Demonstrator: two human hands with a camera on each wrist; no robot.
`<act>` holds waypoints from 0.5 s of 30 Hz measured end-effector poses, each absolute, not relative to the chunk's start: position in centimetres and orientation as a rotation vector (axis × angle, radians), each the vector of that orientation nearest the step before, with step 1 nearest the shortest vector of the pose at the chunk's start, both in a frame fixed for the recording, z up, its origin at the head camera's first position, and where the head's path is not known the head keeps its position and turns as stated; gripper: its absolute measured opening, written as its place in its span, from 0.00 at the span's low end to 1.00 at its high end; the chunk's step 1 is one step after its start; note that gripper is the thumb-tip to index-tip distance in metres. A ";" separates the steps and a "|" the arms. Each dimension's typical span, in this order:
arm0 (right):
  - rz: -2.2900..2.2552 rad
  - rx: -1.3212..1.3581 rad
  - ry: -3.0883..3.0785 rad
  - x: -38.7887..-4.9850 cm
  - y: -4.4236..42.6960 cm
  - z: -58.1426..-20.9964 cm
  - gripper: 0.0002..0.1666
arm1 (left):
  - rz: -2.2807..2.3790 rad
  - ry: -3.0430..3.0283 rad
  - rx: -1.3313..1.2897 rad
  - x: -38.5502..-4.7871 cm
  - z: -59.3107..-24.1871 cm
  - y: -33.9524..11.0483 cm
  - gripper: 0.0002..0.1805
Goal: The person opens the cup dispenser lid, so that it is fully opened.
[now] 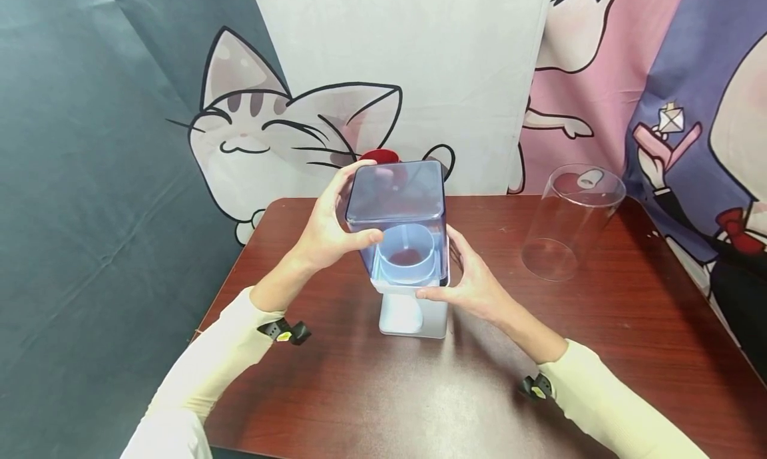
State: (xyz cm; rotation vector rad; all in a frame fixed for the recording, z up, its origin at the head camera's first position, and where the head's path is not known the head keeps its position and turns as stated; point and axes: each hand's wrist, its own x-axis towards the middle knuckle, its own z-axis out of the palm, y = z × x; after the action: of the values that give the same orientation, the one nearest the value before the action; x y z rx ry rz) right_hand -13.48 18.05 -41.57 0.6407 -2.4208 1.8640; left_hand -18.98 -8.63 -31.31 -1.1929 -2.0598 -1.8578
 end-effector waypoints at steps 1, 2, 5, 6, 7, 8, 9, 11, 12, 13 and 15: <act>1.862 0.646 -2.419 -13.5 18.0 -41.6 0.63 | -1.853 -2.056 -1.193 -19.0 -31.2 -8.7 0.52; 1.861 0.652 -2.414 -13.5 18.0 -41.6 0.64 | -1.853 -2.052 -1.193 -19.0 -31.1 -8.8 0.51; 1.842 0.653 -2.413 -13.5 17.9 -41.8 0.64 | -1.851 -2.047 -1.188 -19.0 -30.8 -9.0 0.52; 1.838 0.651 -2.411 -13.5 17.9 -41.8 0.64 | -1.852 -2.044 -1.186 -19.0 -30.7 -9.1 0.52; 1.835 0.648 -2.408 -13.4 17.9 -41.9 0.64 | -1.856 -2.039 -1.186 -19.0 -30.7 -9.2 0.52; 1.830 0.643 -2.408 -13.4 17.9 -41.9 0.64 | -1.860 -2.032 -1.188 -18.9 -30.6 -9.2 0.52; 1.822 0.638 -2.409 -13.4 17.9 -41.9 0.64 | -1.862 -2.026 -1.187 -18.9 -30.5 -9.3 0.53; 1.811 0.627 -2.408 -13.4 17.9 -42.0 0.64 | -1.862 -2.015 -1.180 -18.8 -30.4 -9.4 0.53; 1.805 0.624 -2.404 -13.4 17.9 -42.0 0.64 | -1.860 -2.012 -1.177 -18.8 -30.4 -9.5 0.53; 1.802 0.621 -2.400 -13.4 17.9 -42.0 0.64 | -1.858 -2.008 -1.175 -18.8 -30.3 -9.5 0.52; 1.793 0.614 -2.393 -13.4 17.9 -42.0 0.64 | -1.854 -2.008 -1.163 -18.7 -30.3 -9.7 0.52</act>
State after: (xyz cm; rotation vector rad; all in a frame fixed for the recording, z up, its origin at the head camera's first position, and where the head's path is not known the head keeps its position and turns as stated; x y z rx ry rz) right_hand -13.41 17.90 -42.05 0.6141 -2.3925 1.7926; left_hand -18.73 -9.73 -30.26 -1.1634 -2.0075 -1.8538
